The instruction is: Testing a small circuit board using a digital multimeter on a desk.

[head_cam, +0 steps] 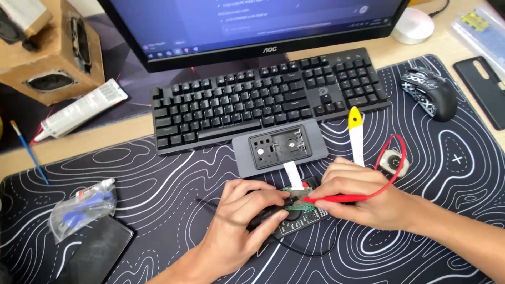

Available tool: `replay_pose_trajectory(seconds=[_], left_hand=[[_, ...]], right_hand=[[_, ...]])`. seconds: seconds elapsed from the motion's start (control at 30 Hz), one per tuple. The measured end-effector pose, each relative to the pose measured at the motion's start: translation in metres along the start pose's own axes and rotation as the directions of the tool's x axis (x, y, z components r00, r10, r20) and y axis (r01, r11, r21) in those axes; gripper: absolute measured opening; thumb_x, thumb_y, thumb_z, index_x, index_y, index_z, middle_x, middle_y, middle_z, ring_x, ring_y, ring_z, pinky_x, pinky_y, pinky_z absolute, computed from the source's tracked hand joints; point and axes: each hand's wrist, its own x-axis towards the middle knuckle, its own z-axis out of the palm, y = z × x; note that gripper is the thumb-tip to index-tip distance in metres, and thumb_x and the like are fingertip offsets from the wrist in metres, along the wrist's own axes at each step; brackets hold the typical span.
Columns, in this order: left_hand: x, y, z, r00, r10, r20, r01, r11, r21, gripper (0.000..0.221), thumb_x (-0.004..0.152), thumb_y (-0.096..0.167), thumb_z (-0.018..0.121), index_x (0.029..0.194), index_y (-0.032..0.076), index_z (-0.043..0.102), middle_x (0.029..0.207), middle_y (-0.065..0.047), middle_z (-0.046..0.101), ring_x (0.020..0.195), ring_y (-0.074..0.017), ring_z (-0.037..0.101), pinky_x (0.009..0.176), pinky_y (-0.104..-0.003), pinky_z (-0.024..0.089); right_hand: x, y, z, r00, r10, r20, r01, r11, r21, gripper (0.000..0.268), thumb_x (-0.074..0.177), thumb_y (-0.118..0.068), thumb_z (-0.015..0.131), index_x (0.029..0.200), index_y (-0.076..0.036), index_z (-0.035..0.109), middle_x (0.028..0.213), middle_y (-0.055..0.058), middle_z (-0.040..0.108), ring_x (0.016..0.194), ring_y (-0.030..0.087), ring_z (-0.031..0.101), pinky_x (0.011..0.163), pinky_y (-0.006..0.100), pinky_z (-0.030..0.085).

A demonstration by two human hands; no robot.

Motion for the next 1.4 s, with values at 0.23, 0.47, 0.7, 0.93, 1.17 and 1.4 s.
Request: replay_pose_trajectory(seconds=[0.23,0.47,0.7,0.93,1.17,1.4], left_hand=[[0.0060,0.0058,0.0023,0.999,0.011,-0.047,-0.013,0.999,-0.045,0.007,0.105,0.014,0.081,0.110,0.010,0.077,0.118,-0.004,0.087,0.110,-0.0230,0.079,0.101,-0.038,0.056],[0.0028,0.0045,0.0022,0.999,0.017,-0.037,-0.018,0.999,-0.029,0.007,0.106,0.014,0.079,0.108,0.008,0.074,0.129,-0.009,0.086,0.113,-0.0275,0.082,0.103,-0.041,0.057],[0.0006,0.0048,0.0020,0.999,-0.027,-0.045,0.024,0.998,-0.057,0.007,0.105,0.012,0.079,0.107,0.008,0.074,0.130,-0.008,0.086,0.116,-0.0267,0.080,0.106,-0.040,0.058],[-0.0004,0.0041,0.0023,0.999,0.007,-0.046,-0.010,0.998,-0.062,0.007,0.106,0.011,0.079,0.109,0.008,0.073,0.127,-0.009,0.085,0.116,-0.0293,0.080,0.105,-0.042,0.058],[0.0018,0.0064,-0.0001,0.999,-0.047,-0.013,0.045,0.990,-0.131,0.008,0.106,0.010,0.077,0.111,0.005,0.073,0.126,-0.016,0.085,0.122,-0.0312,0.084,0.108,-0.043,0.060],[0.0022,0.0043,0.0007,0.996,-0.082,-0.022,0.076,0.980,-0.185,0.007,0.106,0.009,0.076,0.108,0.004,0.071,0.115,-0.015,0.085,0.123,-0.0315,0.086,0.107,-0.041,0.065]], right_hand=[[-0.0002,-0.0056,-0.0032,1.000,-0.010,0.010,0.011,0.998,-0.057,0.025,0.102,-0.014,0.084,0.127,-0.008,0.081,0.103,-0.002,0.086,0.085,0.015,0.072,0.088,0.031,0.053],[0.0020,-0.0076,-0.0048,0.997,-0.082,0.008,0.082,0.989,-0.123,0.021,0.106,-0.017,0.079,0.124,-0.006,0.079,0.101,0.003,0.083,0.088,0.020,0.075,0.089,0.036,0.053],[-0.0001,-0.0062,-0.0054,0.998,-0.062,-0.018,0.058,0.982,-0.177,0.018,0.105,-0.019,0.078,0.118,-0.007,0.080,0.103,0.003,0.080,0.092,0.022,0.074,0.093,0.038,0.054],[-0.0026,-0.0044,-0.0052,0.999,-0.047,-0.015,0.044,0.983,-0.179,0.017,0.104,-0.019,0.079,0.117,-0.008,0.082,0.105,0.003,0.080,0.094,0.021,0.075,0.095,0.037,0.057],[-0.0026,-0.0036,-0.0072,0.999,-0.047,-0.013,0.044,0.981,-0.187,0.018,0.104,-0.020,0.078,0.115,-0.006,0.082,0.110,0.005,0.078,0.098,0.023,0.077,0.099,0.040,0.058],[-0.0052,-0.0014,-0.0072,0.999,-0.041,-0.016,0.037,0.981,-0.192,0.016,0.103,-0.018,0.078,0.113,-0.006,0.082,0.117,0.008,0.080,0.103,0.024,0.079,0.103,0.043,0.059]])
